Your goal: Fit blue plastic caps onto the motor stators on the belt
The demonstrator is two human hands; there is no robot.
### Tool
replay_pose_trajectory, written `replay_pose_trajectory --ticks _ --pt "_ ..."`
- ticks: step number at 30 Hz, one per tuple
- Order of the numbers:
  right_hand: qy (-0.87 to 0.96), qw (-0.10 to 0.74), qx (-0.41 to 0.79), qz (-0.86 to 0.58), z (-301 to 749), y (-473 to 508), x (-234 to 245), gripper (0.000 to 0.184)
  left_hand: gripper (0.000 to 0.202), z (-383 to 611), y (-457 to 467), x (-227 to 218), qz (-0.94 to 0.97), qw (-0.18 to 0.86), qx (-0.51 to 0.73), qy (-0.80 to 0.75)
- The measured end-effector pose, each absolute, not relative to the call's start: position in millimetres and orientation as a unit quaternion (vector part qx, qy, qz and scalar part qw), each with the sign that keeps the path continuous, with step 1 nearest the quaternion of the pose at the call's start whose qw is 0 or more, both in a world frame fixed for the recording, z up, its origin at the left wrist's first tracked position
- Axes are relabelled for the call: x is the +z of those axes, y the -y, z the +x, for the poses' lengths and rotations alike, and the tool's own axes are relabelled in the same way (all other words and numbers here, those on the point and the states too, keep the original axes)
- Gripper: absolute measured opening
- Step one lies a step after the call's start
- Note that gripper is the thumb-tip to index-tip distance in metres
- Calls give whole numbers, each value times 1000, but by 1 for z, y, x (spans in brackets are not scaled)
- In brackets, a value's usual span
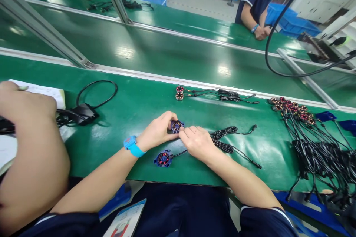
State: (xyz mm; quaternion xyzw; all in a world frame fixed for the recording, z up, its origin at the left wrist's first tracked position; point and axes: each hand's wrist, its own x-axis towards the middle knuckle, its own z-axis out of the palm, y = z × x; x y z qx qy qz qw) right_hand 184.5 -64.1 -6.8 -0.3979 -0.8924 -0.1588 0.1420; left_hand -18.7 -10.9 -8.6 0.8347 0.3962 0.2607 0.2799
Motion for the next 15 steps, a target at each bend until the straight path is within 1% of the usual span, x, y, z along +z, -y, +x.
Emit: replay_pose_trajectory --ticks 2,5,10,12,15 --pt "892 143 -166 -396 187 63 -7 23 38 -19 10 -8 833 285 256 -398" --pt "893 139 -168 -394 190 61 -5 33 44 -18 10 -6 834 286 252 -399" --pt "890 130 -143 -412 184 60 -1 28 44 -18 13 -6 835 268 253 -410" --pt "888 137 -124 -421 181 60 -2 26 46 -18 13 -7 842 241 250 -412" --pt "884 157 -118 -424 179 59 -5 24 46 -20 14 -7 869 158 248 -397"
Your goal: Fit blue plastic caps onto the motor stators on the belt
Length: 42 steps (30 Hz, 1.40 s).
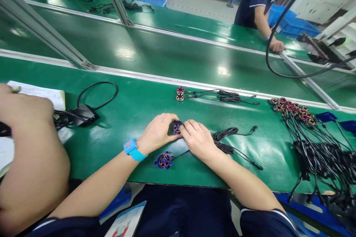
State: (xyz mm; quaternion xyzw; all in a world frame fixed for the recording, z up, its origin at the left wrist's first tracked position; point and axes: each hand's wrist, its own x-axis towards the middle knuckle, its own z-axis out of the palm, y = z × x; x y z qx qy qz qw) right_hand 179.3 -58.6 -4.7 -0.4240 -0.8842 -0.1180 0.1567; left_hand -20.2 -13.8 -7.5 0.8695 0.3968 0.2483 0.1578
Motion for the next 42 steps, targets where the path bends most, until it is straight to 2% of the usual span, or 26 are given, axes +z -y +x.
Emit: replay_pose_trajectory --ticks 8,13,16,20,28,31,34,37,39,42 --pt "874 185 -101 -437 181 57 -10 26 30 -18 23 -2 909 9 234 -344" --pt "844 277 32 -458 185 55 -12 25 15 -9 32 3 926 -59 172 -330" --pt "811 330 98 -473 187 54 -14 31 24 -6 35 3 941 -94 139 -292" --pt "806 337 100 -475 188 54 -18 31 21 -7 35 2 949 -112 135 -261" --pt "816 324 52 -476 185 54 -17 29 18 -6 36 5 952 -89 113 -269" --pt "820 325 23 -470 183 54 -17 26 21 -8 30 0 951 -58 146 -265" --pt "817 325 -2 -477 183 54 -18 27 27 -14 19 -6 935 23 224 -275" --pt "817 320 -14 -480 183 54 -18 27 45 -22 9 -10 886 126 292 -338" --pt "824 310 -17 -474 183 54 -17 25 54 -25 5 -11 860 185 296 -372" --pt "839 288 -20 -462 183 54 -14 22 50 -27 3 -11 848 230 267 -396"
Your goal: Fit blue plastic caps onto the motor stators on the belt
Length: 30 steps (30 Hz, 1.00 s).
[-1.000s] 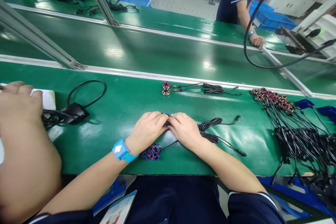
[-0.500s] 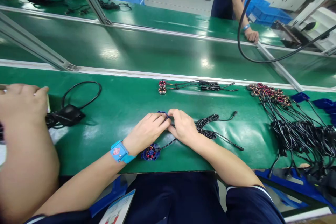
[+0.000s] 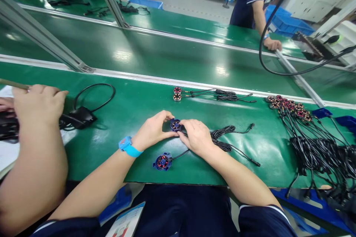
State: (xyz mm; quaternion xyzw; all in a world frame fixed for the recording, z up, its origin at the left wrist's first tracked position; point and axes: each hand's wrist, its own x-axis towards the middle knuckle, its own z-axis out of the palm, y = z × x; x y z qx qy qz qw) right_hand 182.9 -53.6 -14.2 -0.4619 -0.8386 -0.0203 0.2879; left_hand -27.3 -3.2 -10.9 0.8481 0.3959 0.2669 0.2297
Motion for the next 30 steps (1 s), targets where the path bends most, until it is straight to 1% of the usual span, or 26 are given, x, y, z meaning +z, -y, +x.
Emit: replay_pose_trajectory --ticks 5,10,13,16,18,20,21,23,24,25,26,27,29,30 --pt "852 238 -70 -461 181 54 -13 28 36 -28 4 -9 867 194 242 -391" --pt "864 178 -99 -460 177 53 -10 35 27 -30 5 -12 902 123 227 -345" --pt "869 164 -76 -460 177 52 -9 36 26 -30 5 -12 914 91 204 -337" --pt "874 158 1 -460 183 49 -4 39 31 -31 5 -9 915 79 212 -334" --pt "874 166 61 -453 193 46 4 45 39 -31 4 -6 914 75 237 -320" --pt "855 201 90 -469 209 44 19 50 45 -33 4 -3 914 76 259 -302" --pt "838 229 91 -486 219 44 29 49 48 -34 4 -2 916 80 263 -294" --pt "801 287 86 -517 241 46 48 40 52 -36 4 2 921 94 254 -279" --pt "789 303 89 -528 252 49 56 38 54 -36 5 4 924 107 244 -273" --pt "784 302 97 -534 263 54 62 39 56 -37 6 8 927 124 232 -269" --pt "786 283 110 -538 274 59 66 45 57 -39 8 12 928 142 218 -268" --pt "793 249 125 -542 284 64 66 55 58 -40 10 16 927 161 205 -271" --pt "805 163 149 -551 299 76 59 82 57 -42 18 26 923 196 174 -280" --pt "807 125 158 -555 304 81 52 94 62 -44 23 30 924 211 154 -281"
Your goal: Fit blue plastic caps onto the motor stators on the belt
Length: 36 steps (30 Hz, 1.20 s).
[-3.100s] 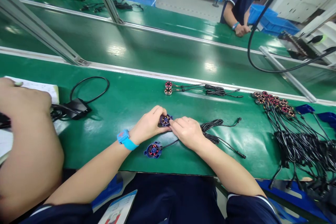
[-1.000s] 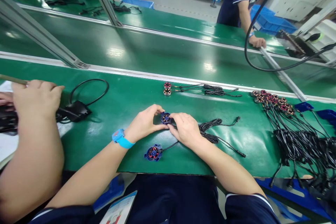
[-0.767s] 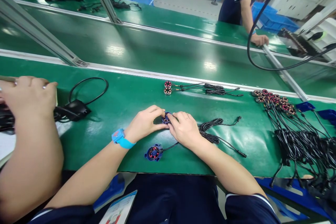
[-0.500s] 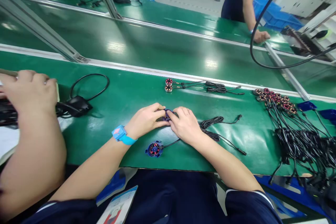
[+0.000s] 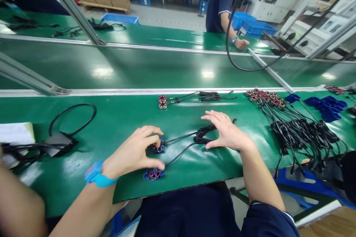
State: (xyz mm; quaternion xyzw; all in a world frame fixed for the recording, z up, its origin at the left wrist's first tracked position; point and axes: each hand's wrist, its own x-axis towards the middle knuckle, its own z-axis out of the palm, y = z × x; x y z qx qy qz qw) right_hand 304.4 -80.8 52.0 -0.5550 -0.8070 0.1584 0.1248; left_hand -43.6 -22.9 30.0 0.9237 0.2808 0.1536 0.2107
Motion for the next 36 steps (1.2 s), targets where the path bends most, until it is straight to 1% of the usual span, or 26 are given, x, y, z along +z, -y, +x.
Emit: replay_pose_trajectory --ticks 1,2,3,4,5,7,10,11,13,16,17,19,24,27,30,32,33,36 --pt "806 95 165 -561 308 85 44 103 74 -45 28 33 926 223 131 -276" --pt "801 77 168 -569 310 89 37 108 89 -46 33 35 930 231 106 -266" --pt "796 68 170 -576 311 92 30 109 99 -47 37 35 934 235 81 -255" --pt "792 68 172 -582 310 95 25 104 101 -48 39 34 938 236 59 -246" --pt "788 73 173 -586 310 97 22 95 97 -49 40 31 941 235 44 -240" --pt "778 94 170 -597 309 101 21 70 83 -50 37 24 943 227 34 -240" --pt "766 112 154 -614 310 109 24 35 66 -50 26 15 944 201 57 -254" --pt "762 113 147 -620 312 112 24 28 65 -50 22 13 943 188 73 -264" --pt "757 112 139 -628 317 119 24 18 69 -50 15 10 936 156 111 -297" --pt "750 97 140 -639 327 130 22 13 78 -52 8 10 907 108 171 -370" --pt "746 92 140 -645 330 132 22 14 78 -52 6 11 896 99 186 -391" --pt "736 99 135 -655 333 135 23 22 76 -53 3 12 879 91 205 -420" --pt "759 161 99 -623 299 120 29 65 67 -51 2 13 869 86 221 -433" --pt "793 155 111 -578 256 95 31 88 62 -51 0 12 868 79 223 -436" --pt "809 136 115 -560 214 68 26 102 63 -54 -5 10 862 75 224 -448" --pt "814 119 110 -558 192 55 20 104 65 -56 -8 9 860 74 222 -453" --pt "816 114 105 -556 184 50 16 100 65 -57 -9 8 860 74 221 -454" --pt "814 113 92 -562 171 42 3 78 67 -58 -11 6 860 76 218 -456"
